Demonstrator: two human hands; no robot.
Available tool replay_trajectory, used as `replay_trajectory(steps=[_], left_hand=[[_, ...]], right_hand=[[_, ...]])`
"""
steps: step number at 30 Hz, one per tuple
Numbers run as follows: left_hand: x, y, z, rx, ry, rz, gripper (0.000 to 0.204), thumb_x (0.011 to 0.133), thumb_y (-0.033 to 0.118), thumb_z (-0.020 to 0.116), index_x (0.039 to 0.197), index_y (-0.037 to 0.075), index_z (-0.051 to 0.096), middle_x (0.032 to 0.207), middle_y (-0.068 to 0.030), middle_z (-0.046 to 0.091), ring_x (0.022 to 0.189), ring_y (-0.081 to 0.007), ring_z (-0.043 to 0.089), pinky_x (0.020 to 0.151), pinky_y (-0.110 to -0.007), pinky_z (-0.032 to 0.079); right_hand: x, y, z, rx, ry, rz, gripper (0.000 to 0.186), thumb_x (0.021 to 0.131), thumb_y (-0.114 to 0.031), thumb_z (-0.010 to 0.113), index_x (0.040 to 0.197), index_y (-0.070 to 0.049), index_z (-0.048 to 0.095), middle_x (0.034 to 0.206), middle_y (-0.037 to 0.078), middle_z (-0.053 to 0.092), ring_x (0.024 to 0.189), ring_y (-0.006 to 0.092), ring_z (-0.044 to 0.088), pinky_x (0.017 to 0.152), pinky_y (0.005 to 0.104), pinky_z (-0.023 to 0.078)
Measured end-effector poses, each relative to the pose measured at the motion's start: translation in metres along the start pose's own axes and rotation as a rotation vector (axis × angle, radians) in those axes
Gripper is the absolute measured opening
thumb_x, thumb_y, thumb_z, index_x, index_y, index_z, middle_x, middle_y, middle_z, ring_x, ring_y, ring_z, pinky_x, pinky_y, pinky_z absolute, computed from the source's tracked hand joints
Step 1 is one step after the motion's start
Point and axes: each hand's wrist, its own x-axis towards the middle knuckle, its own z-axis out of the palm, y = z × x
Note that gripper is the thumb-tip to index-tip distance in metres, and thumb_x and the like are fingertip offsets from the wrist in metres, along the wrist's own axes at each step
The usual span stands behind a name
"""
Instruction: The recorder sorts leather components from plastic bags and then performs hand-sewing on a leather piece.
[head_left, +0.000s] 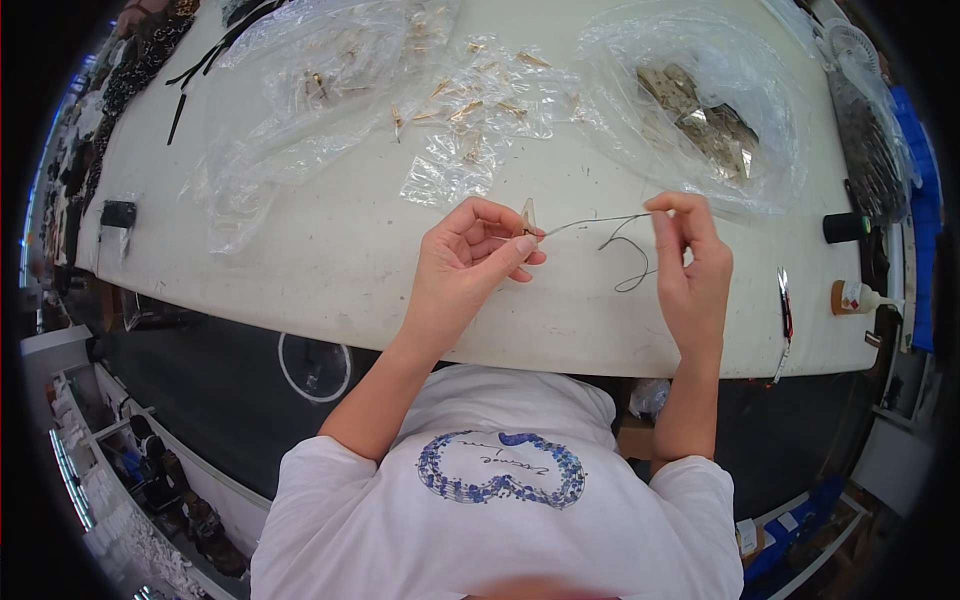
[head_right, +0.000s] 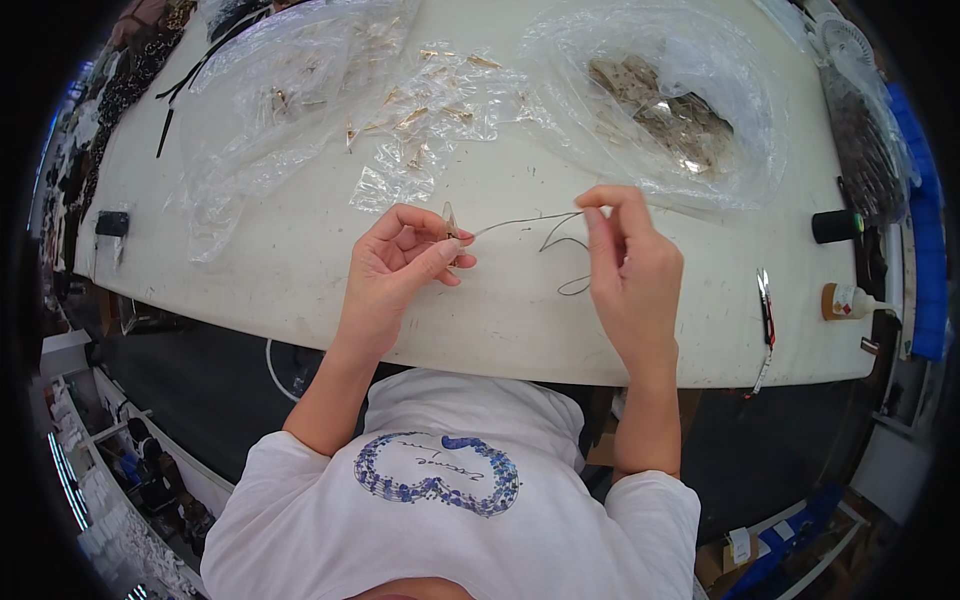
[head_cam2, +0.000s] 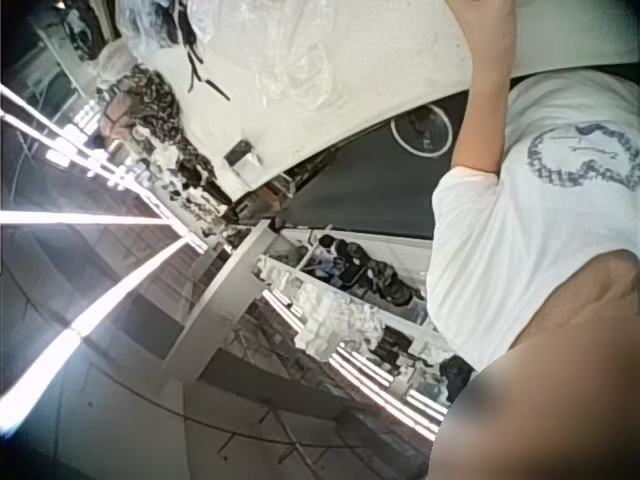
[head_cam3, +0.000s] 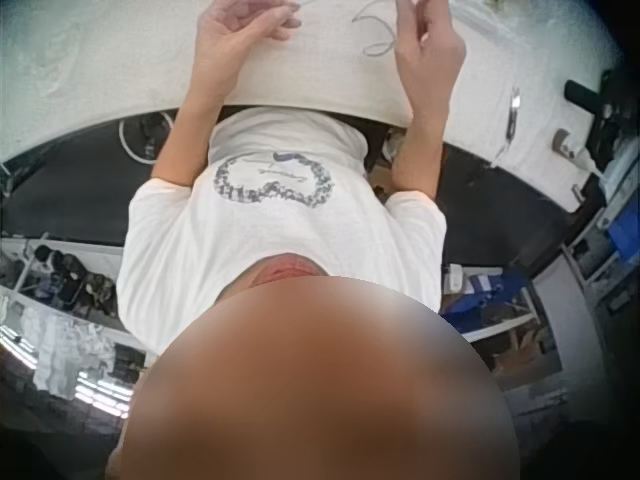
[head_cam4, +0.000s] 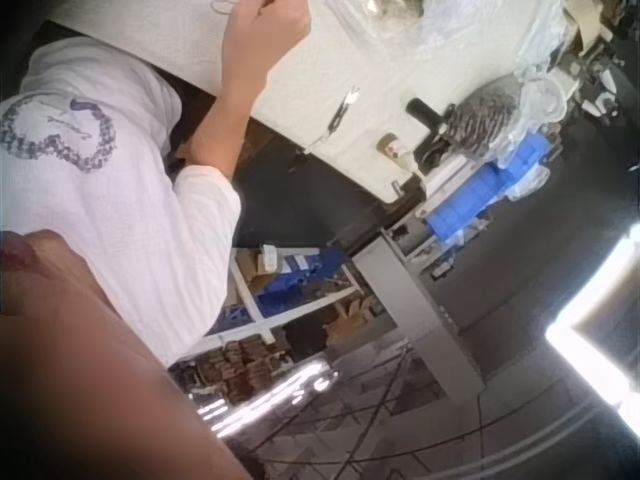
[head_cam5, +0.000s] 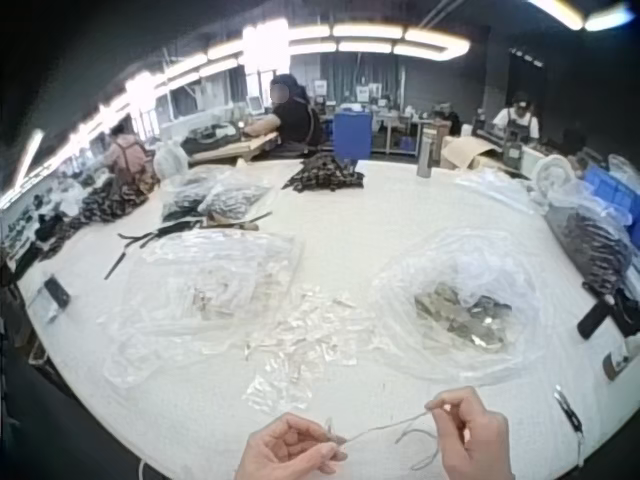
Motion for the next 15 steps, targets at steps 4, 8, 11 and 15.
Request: replay_trajectory(steps=[4,8,11,15], left_hand=[[-0.002,0.002,0.004,-0.064,-0.034,-0.043,0.013,0.092,0.006,0.065,0.103,0.003,0.058,0.106,-0.0164,0.069,0.087,-0.0180,0.070,0.075,-0.027,0.057],[-0.002,0.000,0.007,-0.116,-0.050,-0.034,0.013,0.093,0.004,0.063,0.105,0.001,0.058,0.105,-0.0174,0.069,0.089,-0.0194,0.070,0.079,-0.030,0.058],[-0.003,0.000,0.008,-0.081,-0.057,0.097,0.014,0.094,0.001,0.060,0.107,-0.002,0.057,0.105,-0.0177,0.069,0.092,-0.0200,0.070,0.082,-0.033,0.059],[-0.008,0.002,0.006,-0.033,-0.031,0.132,0.015,0.095,-0.001,0.057,0.109,-0.004,0.057,0.105,-0.0182,0.068,0.095,-0.0202,0.069,0.084,-0.033,0.059]], right_hand=[[-0.013,-0.011,0.006,0.306,0.288,0.055,0.015,0.097,-0.001,0.052,0.109,-0.001,0.060,0.070,0.004,0.054,0.064,0.0093,0.050,0.056,0.0258,0.037],[-0.029,-0.034,0.047,0.341,0.160,-0.076,0.018,0.098,0.002,0.047,0.112,0.001,0.060,0.082,0.006,0.061,0.069,0.0111,0.055,0.064,0.0265,0.045],[-0.029,-0.035,0.066,0.600,0.176,0.007,0.021,0.096,0.004,0.051,0.115,0.001,0.060,0.089,0.009,0.065,0.072,0.0136,0.059,0.071,0.0278,0.048],[-0.023,-0.027,0.060,0.389,0.177,-0.117,0.021,0.091,0.004,0.061,0.112,0.002,0.061,0.094,0.011,0.068,0.081,0.0157,0.065,0.076,0.0269,0.051]])
